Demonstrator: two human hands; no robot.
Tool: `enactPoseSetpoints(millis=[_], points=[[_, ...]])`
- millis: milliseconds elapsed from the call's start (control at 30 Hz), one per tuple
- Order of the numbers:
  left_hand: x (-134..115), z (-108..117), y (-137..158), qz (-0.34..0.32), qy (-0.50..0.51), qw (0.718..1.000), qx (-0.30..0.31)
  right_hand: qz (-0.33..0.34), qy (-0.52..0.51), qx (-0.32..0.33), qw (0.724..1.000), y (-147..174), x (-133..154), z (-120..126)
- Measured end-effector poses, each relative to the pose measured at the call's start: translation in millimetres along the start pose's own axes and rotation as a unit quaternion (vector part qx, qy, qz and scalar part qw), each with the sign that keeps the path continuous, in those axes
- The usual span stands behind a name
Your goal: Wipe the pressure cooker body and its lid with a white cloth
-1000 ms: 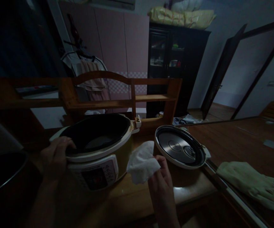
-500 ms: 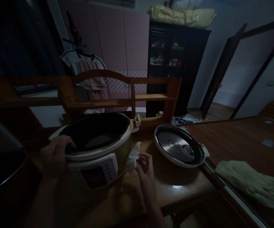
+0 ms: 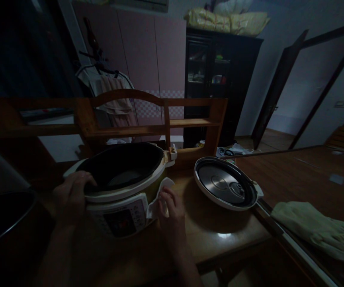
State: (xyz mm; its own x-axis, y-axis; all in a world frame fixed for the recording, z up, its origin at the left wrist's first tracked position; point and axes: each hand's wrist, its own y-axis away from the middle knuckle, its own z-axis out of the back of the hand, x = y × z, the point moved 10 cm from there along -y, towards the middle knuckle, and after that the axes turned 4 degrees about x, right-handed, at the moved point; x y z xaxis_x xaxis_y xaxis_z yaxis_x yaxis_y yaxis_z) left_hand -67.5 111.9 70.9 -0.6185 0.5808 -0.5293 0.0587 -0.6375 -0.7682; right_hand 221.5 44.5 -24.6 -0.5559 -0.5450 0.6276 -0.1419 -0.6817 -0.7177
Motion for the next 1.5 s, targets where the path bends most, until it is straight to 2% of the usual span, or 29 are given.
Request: enactPoseSetpoints(millis=[200,367,533,667,1033,1233,1400,1500], points=[[2,-1,0,0.005,-0.003,1.000,0.003,0.068,0.072,0.088,0.991,0,-8,-8],[3,-2,0,0.007,-0.001,1.000,0.002,0.091,0.083,0.077,0.989,-6,-7,-5],[1,-1,0,0.006,0.013,1.000,-0.001,0.097,0.085,0.027,0.991,-13,-4,0],[4,-1,1,0.014,0.017,1.000,0.003,0.099,0.101,0.018,0.990,-16,-6,-1],[2,-1,1,-0.007,0.000,1.000,0.008,-0.016,-0.020,-0.002,1.000,-16,-11,1],[5,0,1,-0.006,-0.004,1.000,0.006,-0.076,-0.076,0.019,0.994,-34,-16,-12],[0,-1,0,-0.026,0.001,1.000,0.007,-0.128,-0.102,-0.013,0.986,-34,-27,-19],[2,0,1,-0.007,-0.001,1.000,-0.003,-0.135,-0.073,-0.045,0.987,-25,-30,-20]])
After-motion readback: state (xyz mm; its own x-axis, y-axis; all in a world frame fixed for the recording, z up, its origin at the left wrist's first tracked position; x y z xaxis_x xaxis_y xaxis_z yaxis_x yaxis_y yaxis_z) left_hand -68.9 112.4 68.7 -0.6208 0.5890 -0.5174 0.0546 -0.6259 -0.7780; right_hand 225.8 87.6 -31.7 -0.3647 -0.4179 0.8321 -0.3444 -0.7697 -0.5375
